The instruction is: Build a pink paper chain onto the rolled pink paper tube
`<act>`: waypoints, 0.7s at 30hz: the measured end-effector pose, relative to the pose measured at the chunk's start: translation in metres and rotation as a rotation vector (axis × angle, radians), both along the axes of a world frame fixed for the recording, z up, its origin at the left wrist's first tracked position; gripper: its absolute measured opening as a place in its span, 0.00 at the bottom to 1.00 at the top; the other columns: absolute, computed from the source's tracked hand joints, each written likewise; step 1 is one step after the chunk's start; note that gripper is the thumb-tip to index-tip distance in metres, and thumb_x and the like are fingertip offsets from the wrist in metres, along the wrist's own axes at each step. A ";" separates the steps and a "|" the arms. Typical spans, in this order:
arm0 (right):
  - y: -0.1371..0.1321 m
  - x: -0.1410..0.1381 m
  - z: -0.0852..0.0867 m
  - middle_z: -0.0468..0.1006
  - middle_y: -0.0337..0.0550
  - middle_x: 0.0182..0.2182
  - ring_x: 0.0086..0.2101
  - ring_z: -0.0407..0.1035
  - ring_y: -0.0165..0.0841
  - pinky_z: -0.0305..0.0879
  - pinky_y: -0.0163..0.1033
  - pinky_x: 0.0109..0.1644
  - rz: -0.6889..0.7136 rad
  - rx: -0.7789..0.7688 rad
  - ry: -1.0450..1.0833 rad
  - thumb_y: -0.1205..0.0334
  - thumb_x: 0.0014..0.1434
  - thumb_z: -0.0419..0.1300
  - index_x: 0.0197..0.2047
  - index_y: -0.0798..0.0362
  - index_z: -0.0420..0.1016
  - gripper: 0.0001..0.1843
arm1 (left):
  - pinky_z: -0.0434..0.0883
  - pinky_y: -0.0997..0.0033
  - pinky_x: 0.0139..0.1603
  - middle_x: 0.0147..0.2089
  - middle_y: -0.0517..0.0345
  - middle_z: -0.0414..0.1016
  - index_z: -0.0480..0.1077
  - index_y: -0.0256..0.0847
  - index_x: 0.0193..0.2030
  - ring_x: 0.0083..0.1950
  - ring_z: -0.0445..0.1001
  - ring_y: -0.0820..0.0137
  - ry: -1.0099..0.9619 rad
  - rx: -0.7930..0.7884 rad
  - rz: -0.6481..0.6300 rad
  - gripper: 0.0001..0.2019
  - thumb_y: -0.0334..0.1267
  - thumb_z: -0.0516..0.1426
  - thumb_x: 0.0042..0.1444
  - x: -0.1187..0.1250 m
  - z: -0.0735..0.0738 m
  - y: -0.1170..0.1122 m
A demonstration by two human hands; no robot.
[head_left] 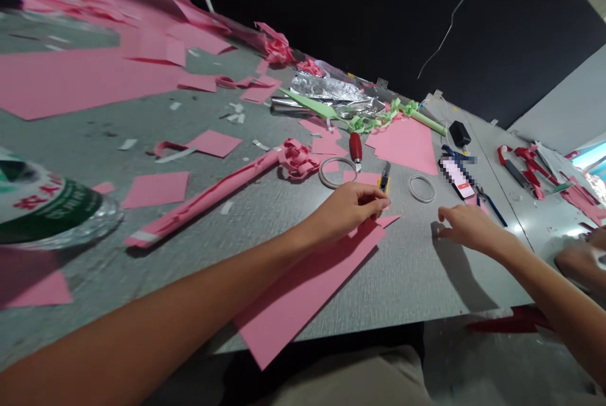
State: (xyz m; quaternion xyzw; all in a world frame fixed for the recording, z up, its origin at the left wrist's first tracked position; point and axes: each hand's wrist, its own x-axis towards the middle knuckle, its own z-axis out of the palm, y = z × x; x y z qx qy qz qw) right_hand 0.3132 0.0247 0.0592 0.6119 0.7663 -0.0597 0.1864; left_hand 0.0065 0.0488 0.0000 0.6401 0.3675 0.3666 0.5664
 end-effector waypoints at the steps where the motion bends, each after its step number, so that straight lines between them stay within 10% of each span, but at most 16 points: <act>1: -0.001 0.000 0.006 0.84 0.49 0.32 0.35 0.77 0.45 0.55 0.42 0.36 -0.007 0.030 0.008 0.59 0.59 0.76 0.46 0.50 0.84 0.12 | 0.68 0.68 0.33 0.33 0.52 0.81 0.82 0.38 0.37 0.33 0.75 0.65 0.013 0.038 0.014 0.12 0.43 0.61 0.63 -0.001 0.001 0.001; 6: -0.010 -0.018 0.032 0.83 0.45 0.32 0.32 0.74 0.38 0.58 0.41 0.36 -0.022 0.178 0.211 0.53 0.74 0.61 0.43 0.50 0.81 0.12 | 0.69 0.66 0.39 0.38 0.52 0.85 0.84 0.40 0.40 0.36 0.77 0.65 0.209 0.319 0.088 0.09 0.41 0.63 0.62 -0.025 0.026 0.015; 12: -0.035 -0.083 -0.002 0.83 0.41 0.31 0.29 0.71 0.32 0.55 0.38 0.35 0.156 0.061 0.711 0.59 0.72 0.62 0.39 0.52 0.81 0.09 | 0.72 0.64 0.43 0.40 0.53 0.84 0.82 0.41 0.42 0.40 0.79 0.63 0.788 0.547 0.071 0.11 0.43 0.60 0.67 -0.092 0.069 0.000; 16: -0.044 -0.110 -0.027 0.85 0.44 0.34 0.32 0.72 0.33 0.53 0.38 0.37 0.265 0.041 0.731 0.64 0.71 0.64 0.41 0.53 0.81 0.06 | 0.78 0.53 0.58 0.58 0.45 0.84 0.83 0.42 0.53 0.57 0.83 0.52 1.003 0.629 -0.066 0.12 0.39 0.62 0.65 -0.120 0.031 -0.072; 21: -0.049 -0.111 -0.035 0.85 0.44 0.33 0.31 0.71 0.33 0.55 0.38 0.37 0.237 -0.059 0.793 0.64 0.69 0.64 0.39 0.53 0.83 0.07 | 0.73 0.48 0.74 0.79 0.56 0.65 0.62 0.59 0.79 0.74 0.73 0.53 0.943 0.860 -0.109 0.45 0.28 0.65 0.55 -0.154 -0.053 -0.165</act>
